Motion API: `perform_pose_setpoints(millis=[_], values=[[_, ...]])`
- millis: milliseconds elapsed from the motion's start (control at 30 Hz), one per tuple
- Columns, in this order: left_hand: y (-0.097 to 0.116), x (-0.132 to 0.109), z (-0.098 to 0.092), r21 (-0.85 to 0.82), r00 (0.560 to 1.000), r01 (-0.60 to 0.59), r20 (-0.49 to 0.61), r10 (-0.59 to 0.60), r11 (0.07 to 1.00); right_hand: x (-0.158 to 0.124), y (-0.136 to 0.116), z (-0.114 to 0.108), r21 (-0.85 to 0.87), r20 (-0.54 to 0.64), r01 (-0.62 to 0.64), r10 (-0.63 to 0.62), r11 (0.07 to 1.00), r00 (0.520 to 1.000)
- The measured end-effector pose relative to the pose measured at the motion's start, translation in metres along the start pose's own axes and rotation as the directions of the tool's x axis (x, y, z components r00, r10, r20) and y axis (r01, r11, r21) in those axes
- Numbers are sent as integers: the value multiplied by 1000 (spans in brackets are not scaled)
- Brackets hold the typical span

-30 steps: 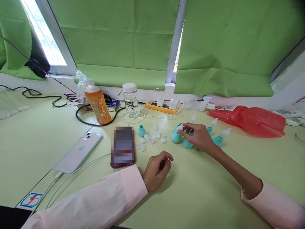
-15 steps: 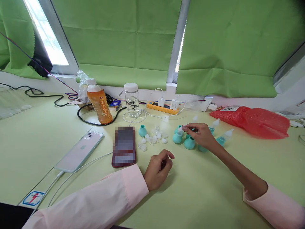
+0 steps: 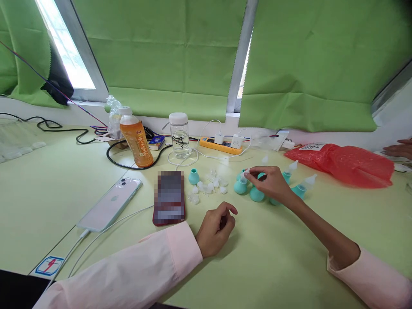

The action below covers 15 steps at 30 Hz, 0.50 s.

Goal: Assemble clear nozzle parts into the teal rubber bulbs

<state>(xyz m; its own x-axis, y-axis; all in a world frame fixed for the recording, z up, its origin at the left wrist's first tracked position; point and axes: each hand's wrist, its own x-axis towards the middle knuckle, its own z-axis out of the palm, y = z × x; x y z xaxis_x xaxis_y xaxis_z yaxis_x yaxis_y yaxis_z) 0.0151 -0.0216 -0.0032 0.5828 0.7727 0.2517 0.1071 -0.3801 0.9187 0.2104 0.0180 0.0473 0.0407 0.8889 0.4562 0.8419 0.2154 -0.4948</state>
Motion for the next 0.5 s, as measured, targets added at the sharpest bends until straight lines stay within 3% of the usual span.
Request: perform_pose_setpoints(millis=[367,433,500], values=[[2,0,1,146,996,-49,86,36,988,0,-1,3,-139,-67,-8,-2,990,998],[1,0,1,180,994,-64,95,47,982,0,-4,1,-177,-165,19,-48,984,985],[1,0,1,216,993,-84,102,63,973,-3,-9,0,-213,-299,134,-195,968,934]])
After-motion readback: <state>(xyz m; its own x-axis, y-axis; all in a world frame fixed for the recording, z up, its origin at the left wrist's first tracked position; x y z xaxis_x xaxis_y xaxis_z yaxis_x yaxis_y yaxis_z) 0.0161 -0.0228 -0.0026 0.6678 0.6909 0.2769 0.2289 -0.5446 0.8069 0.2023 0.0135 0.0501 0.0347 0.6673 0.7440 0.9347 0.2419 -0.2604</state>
